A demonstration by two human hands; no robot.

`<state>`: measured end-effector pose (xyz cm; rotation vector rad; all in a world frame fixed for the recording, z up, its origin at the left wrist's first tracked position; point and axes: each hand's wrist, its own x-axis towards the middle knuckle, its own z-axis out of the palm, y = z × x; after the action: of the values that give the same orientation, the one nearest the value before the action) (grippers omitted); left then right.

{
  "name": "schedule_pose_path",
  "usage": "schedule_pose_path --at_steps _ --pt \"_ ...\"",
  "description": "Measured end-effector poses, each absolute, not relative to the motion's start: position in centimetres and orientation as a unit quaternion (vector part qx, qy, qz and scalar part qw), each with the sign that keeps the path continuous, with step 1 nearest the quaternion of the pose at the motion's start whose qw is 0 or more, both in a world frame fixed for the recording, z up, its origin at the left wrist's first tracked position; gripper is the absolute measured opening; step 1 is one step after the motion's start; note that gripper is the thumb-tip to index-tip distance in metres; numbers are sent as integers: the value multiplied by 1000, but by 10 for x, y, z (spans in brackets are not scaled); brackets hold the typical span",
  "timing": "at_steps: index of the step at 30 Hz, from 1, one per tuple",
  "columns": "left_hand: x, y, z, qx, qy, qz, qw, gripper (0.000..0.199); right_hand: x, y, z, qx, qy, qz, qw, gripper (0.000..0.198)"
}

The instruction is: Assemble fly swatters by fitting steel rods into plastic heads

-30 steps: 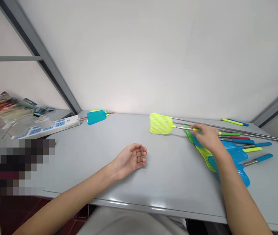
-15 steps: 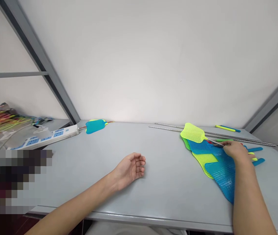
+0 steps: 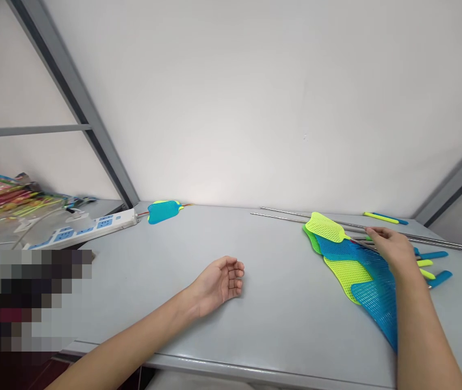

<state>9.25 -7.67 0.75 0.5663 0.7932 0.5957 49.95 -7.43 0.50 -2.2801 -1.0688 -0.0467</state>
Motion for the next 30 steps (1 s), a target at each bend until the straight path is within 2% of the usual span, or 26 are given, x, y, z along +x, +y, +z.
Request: schedule_pose_path --at_steps 4,7,11,13,14,18,23,26,30 --pt "91 -75 7 295 389 284 825 18 476 -66 5 -840 -365 30 400 33" --pt "89 -72 8 436 407 311 740 25 455 -60 5 -792 -428 58 431 32" --pt "82 -53 12 740 399 284 461 30 428 -56 4 -727 -491 102 469 32" --pt "74 -33 14 823 430 286 237 33 418 -54 4 -699 -500 139 492 32" --pt "68 -22 14 828 437 291 198 32 415 -53 3 -686 -503 154 502 33" --pt "30 28 12 808 490 315 94 28 410 -49 -2 -664 -511 176 517 33" --pt "-31 68 3 729 602 326 -3 34 409 -47 -6 -669 -512 182 506 31" --pt "-58 79 -5 665 678 312 -29 44 408 -47 -7 -671 -519 184 497 30" --pt "-76 89 -17 602 753 265 -14 56 407 -46 -7 -676 -533 172 479 29"
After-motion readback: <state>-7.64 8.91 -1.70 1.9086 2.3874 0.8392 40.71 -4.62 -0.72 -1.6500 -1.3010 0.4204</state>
